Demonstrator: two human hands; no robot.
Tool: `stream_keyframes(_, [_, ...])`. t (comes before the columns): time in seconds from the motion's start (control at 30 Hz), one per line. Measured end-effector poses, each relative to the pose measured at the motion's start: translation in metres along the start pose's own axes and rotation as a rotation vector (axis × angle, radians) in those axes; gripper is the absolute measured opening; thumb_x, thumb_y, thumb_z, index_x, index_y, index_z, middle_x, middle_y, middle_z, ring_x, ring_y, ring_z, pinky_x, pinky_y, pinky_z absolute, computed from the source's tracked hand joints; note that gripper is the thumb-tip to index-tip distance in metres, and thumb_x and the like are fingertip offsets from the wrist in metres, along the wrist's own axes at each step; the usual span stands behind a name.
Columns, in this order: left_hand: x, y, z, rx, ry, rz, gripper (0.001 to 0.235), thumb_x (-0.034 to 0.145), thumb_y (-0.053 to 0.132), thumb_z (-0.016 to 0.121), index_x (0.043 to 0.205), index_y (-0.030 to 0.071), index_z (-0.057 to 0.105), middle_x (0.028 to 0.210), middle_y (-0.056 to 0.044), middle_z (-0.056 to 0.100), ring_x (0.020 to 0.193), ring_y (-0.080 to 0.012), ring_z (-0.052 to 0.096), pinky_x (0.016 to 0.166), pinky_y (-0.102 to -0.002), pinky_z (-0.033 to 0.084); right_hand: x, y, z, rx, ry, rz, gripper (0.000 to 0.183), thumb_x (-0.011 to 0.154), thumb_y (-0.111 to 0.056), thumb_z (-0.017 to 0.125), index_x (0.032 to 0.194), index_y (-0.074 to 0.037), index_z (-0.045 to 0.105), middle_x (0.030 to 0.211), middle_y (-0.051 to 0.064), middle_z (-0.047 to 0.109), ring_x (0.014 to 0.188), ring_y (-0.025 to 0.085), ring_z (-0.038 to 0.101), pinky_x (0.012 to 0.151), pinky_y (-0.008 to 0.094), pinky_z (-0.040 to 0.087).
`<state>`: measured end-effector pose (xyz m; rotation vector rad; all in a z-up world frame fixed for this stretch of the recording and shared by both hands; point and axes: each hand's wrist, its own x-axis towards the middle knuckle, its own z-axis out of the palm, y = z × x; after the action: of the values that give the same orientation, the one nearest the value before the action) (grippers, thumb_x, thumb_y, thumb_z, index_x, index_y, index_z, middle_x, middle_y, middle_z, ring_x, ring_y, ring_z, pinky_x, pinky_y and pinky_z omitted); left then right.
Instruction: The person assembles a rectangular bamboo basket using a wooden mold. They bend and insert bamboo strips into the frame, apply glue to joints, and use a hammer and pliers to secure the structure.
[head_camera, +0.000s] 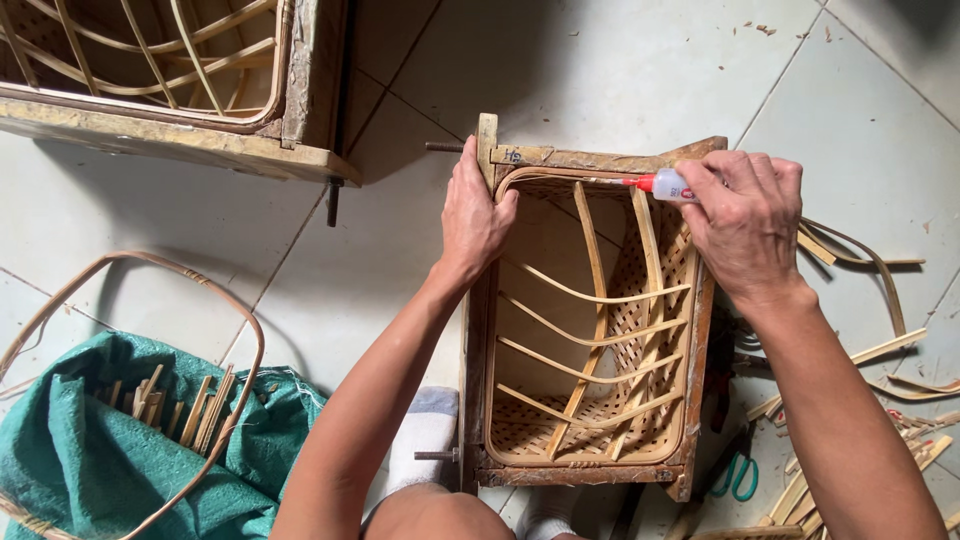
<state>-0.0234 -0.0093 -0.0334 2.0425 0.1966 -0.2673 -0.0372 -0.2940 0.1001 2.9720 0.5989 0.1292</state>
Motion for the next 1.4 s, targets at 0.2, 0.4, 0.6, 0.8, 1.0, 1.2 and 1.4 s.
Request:
stream_keyframes(0.2, [0.001, 0.001, -0.003, 0.006, 0.013, 0.024, 0.088, 0.086, 0.018, 0.072, 0.156, -0.002, 0.023, 0.14, -0.024, 0.051, 0.128, -0.0404, 0.051, 0.108, -0.048, 0.043, 0.002, 0.005, 0.002, -0.008, -0.01, -0.003, 0.026, 0.099, -0.027, 0.087, 0.12, -0.015, 0.077, 0.111, -0.002, 0.069, 0.105, 0.014, 0.061, 0.099, 0.035, 0.04])
stream_keyframes(0.4, [0.001, -0.002, 0.0, -0.011, 0.026, 0.051, 0.086, 0.086, 0.016, 0.071, 0.156, -0.002, 0.024, 0.141, -0.023, 0.051, 0.13, -0.0395, 0.052, 0.11, -0.047, 0.044, -0.02, 0.032, -0.008, 0.012, -0.024, 0.078, 0.027, 0.099, -0.028, 0.084, 0.122, -0.017, 0.077, 0.117, -0.001, 0.069, 0.109, 0.016, 0.062, 0.105, 0.036, 0.04])
stream_keyframes(0.6, [0.003, -0.001, -0.002, 0.008, -0.001, 0.018, 0.087, 0.085, 0.017, 0.071, 0.156, -0.001, 0.024, 0.14, -0.022, 0.051, 0.128, -0.0388, 0.053, 0.108, -0.046, 0.044, -0.028, 0.039, 0.004, -0.002, -0.032, 0.095, 0.023, 0.101, -0.028, 0.085, 0.122, -0.021, 0.077, 0.117, -0.002, 0.07, 0.108, 0.016, 0.062, 0.105, 0.035, 0.042])
stream_keyframes(0.8, [0.002, 0.0, -0.003, 0.012, 0.011, 0.039, 0.087, 0.085, 0.016, 0.072, 0.156, 0.0, 0.025, 0.14, -0.023, 0.052, 0.129, -0.0394, 0.053, 0.109, -0.046, 0.044, -0.018, 0.038, 0.006, -0.001, 0.008, 0.057, 0.025, 0.099, -0.025, 0.087, 0.121, -0.019, 0.077, 0.114, -0.001, 0.07, 0.107, 0.016, 0.063, 0.102, 0.035, 0.041])
stream_keyframes(1.0, [0.001, 0.0, -0.004, 0.001, 0.025, 0.065, 0.084, 0.087, 0.015, 0.072, 0.156, 0.002, 0.026, 0.142, -0.024, 0.051, 0.128, -0.0407, 0.054, 0.108, -0.046, 0.045, -0.016, 0.042, -0.001, -0.024, 0.005, 0.024, 0.026, 0.097, -0.02, 0.087, 0.121, -0.016, 0.076, 0.111, -0.002, 0.07, 0.108, 0.016, 0.062, 0.101, 0.035, 0.04])
stream_keyframes(1.2, [0.002, 0.004, -0.006, -0.015, -0.004, 0.037, 0.082, 0.087, 0.014, 0.072, 0.156, 0.003, 0.027, 0.141, -0.022, 0.052, 0.129, -0.0387, 0.055, 0.109, -0.045, 0.045, -0.025, 0.054, -0.003, -0.045, -0.003, 0.04, 0.022, 0.099, -0.02, 0.085, 0.118, -0.016, 0.076, 0.108, -0.003, 0.07, 0.106, 0.017, 0.062, 0.101, 0.036, 0.041])
stream_keyframes(1.4, [0.002, 0.005, -0.008, -0.014, 0.003, 0.054, 0.082, 0.087, 0.012, 0.072, 0.155, 0.004, 0.027, 0.143, -0.022, 0.051, 0.129, -0.0395, 0.055, 0.108, -0.046, 0.046, -0.044, 0.065, 0.002, 0.012, -0.026, 0.149, 0.024, 0.099, -0.025, 0.086, 0.119, -0.017, 0.077, 0.109, -0.001, 0.07, 0.105, 0.017, 0.061, 0.101, 0.038, 0.041])
